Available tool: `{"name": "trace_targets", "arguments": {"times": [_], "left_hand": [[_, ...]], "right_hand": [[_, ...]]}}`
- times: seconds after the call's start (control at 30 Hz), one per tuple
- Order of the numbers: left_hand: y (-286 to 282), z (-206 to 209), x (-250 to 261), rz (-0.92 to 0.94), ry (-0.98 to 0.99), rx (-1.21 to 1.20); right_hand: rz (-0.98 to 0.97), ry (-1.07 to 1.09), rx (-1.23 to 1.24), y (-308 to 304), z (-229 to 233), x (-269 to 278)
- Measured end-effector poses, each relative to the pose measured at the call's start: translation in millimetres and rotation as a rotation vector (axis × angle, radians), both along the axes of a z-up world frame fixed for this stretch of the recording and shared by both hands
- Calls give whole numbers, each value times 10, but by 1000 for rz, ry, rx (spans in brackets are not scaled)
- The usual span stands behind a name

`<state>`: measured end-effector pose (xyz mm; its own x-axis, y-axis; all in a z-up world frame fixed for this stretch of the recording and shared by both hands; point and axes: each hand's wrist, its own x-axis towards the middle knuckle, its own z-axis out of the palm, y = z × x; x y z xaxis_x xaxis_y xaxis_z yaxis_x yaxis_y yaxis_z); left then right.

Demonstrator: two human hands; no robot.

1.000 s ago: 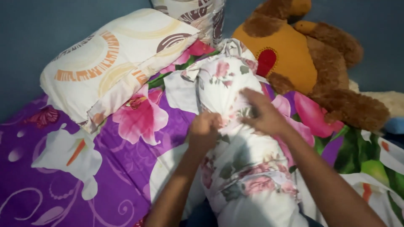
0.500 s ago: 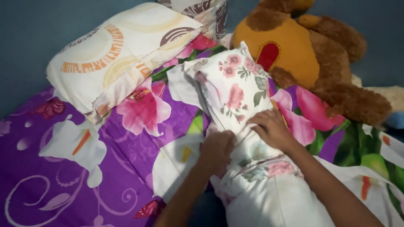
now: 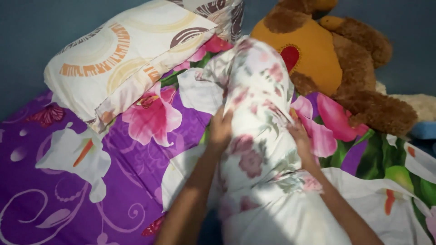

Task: The person removes a purple floral pillowcase from a cylindrical pillow by untying the drawstring and pulling it off. They then place a white floral pillowcase onto the same pillow, aligning and smoothing the fabric before tying the drawstring to secure it.

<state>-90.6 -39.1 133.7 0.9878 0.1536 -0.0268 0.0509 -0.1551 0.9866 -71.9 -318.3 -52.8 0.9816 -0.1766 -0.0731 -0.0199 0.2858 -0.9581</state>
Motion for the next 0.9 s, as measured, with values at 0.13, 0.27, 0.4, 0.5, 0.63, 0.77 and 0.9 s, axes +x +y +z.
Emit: {"name": "trace_targets", "arguments": {"times": [0.13,0.27,0.4,0.5,0.63,0.77,0.9], "left_hand": [[-167,-227,752,-176,-78,369],[-356,-872,1002,-286,98,699],[-468,-454,484,-289,89,627],[-427,-136,128,-231,-17,673],[-163,-172,92,-92,-456,489],[141,-87,-7,-172,-394,513],[171,-239,205,-291,-324,798]], "right_hand": [[-29,-32,-355,291,-1276,80],[3,36,-590,480,609,-37],[8,-254,-606,450,1310,30],[-79,-595,-936,405,1170,185],[42,-545,-912,626,1283,-39],[285,-501,-695,909,1669,-530],[205,-453,-747,683,1375,-260]]}}
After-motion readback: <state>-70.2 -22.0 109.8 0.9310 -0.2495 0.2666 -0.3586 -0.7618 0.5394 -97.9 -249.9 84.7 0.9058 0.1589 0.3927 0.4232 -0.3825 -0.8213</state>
